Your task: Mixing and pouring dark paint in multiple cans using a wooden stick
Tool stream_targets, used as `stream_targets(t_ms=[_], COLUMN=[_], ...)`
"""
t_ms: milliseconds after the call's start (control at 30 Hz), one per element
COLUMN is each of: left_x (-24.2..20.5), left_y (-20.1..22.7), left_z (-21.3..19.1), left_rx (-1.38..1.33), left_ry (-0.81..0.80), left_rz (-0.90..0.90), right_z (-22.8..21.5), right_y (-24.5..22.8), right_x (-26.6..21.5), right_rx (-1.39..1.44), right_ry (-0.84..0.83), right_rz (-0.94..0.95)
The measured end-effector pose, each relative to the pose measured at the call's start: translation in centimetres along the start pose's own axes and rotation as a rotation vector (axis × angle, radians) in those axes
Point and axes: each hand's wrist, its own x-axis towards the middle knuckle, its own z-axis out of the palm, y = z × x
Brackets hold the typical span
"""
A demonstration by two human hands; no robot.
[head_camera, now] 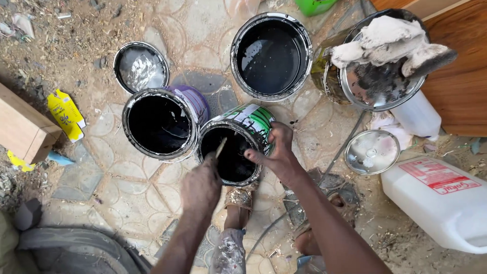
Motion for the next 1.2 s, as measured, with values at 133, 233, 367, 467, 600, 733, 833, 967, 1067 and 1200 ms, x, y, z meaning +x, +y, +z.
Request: stream_targets(t_ms=[133,233,367,467,600,733,833,967,1067,1200], left_x=[-2.0,-1.4,-0.5,-0.9,-3.8,-1.8,0.1,-1.6,-1.2,-0.1], left_y=[3.0,4.6,3.4,1.7,3.1,4.5,2.4,0.4,-0.4,0.3], left_z=[0.8,0.0,-4.1,-3.3,-2.4,-3.2,-4.0,-2.1,0.4,-2.4], left_rx=[-0.512,-0.843,-1.072,-0.435,-0.489,-1.401,-1.595,-0.496,-0.547,-1.708], left_ry=[-0.005,-0.048,0.181,0.114,-0.162,-0.188,-0.003,0.104,-0.071,-0.268], left_rz=[-0.094,-0.291,-0.098,-0.139,-0.251,-0.571,-0.476,-0.208,-0.232,-0.114], right_z=[1.6,3.1,5.0,6.0,6.7,6.6,7.0,7.3,7.5,6.8], right_y=[2.9,-1.2,-4.1,-5.5,-7.0,-7.1,-7.1,-5.8,-5.1,-4.7], right_x=[0.7,0.1,-0.4,-0.7,-0.5,-0.7,-0.7,-1.2,-0.9,-1.4], right_rx=[-0.028,0.004,-0.219,-0.258,-0.233,-0.312,-0.356,-0.357,-0.358,-0.388], right_ry=[0.131,0.178,0.185,0.189,0.17,0.147,0.127,0.166,0.195,0.161], right_rz=[-0.077,0.087,0.06,-0.07,0.017,0.053,0.1,0.02,-0.052,0.006])
